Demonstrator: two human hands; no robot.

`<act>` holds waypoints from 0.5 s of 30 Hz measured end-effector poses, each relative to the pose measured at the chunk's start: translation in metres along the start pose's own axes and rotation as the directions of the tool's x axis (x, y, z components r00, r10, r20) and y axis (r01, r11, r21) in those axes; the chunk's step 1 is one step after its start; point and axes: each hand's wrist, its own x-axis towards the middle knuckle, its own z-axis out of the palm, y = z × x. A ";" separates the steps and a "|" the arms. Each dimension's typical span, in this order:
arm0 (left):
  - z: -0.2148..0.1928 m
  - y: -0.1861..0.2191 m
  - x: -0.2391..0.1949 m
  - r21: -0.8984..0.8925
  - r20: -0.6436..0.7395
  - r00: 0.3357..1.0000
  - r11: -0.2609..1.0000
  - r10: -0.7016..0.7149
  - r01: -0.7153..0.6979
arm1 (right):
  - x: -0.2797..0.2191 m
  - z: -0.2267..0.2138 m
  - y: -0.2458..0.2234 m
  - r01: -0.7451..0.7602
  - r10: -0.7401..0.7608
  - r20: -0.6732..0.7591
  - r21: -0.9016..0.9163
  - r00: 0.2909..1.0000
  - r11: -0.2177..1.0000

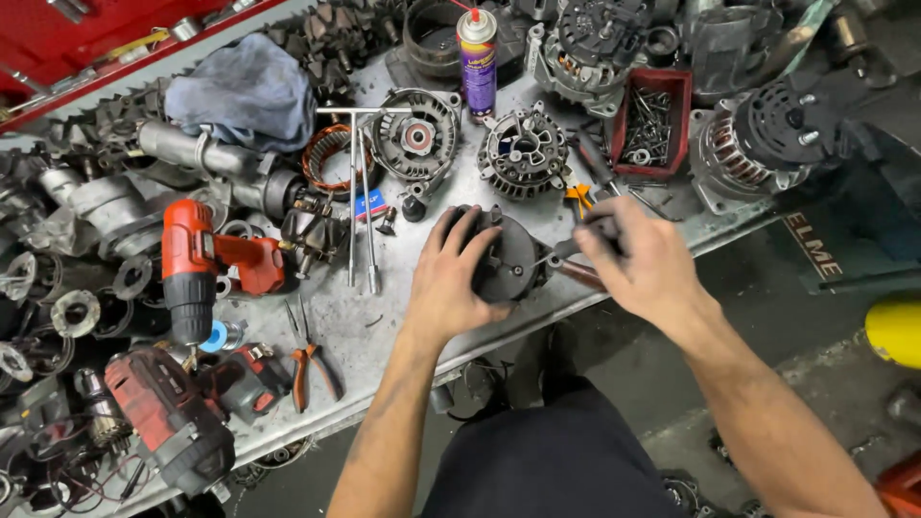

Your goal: The person disassembles a car alternator on a cluttered workbench. They use a screwdriver to remove screws, pliers to pull out pins, and a power drill to remove bolts, separating the alternator into its component parts.

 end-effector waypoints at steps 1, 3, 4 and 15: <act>0.000 0.000 0.000 -0.006 -0.001 1.000 1.000 -0.003 0.003 | 0.002 0.004 -0.004 0.035 -0.035 0.019 -0.010 0.999 0.999; 0.001 0.000 -0.001 -0.014 -0.007 1.000 1.000 -0.009 0.009 | 0.005 0.008 -0.010 0.076 -0.075 0.041 -0.020 0.996 0.997; 0.002 0.000 -0.001 -0.009 -0.014 1.000 1.000 -0.006 0.006 | 0.006 0.010 -0.012 0.046 -0.046 0.074 -0.004 0.996 0.999; 0.007 -0.001 -0.005 0.016 -0.044 0.999 1.000 -0.009 0.010 | 0.010 0.013 -0.020 0.112 -0.094 0.105 -0.187 0.990 0.976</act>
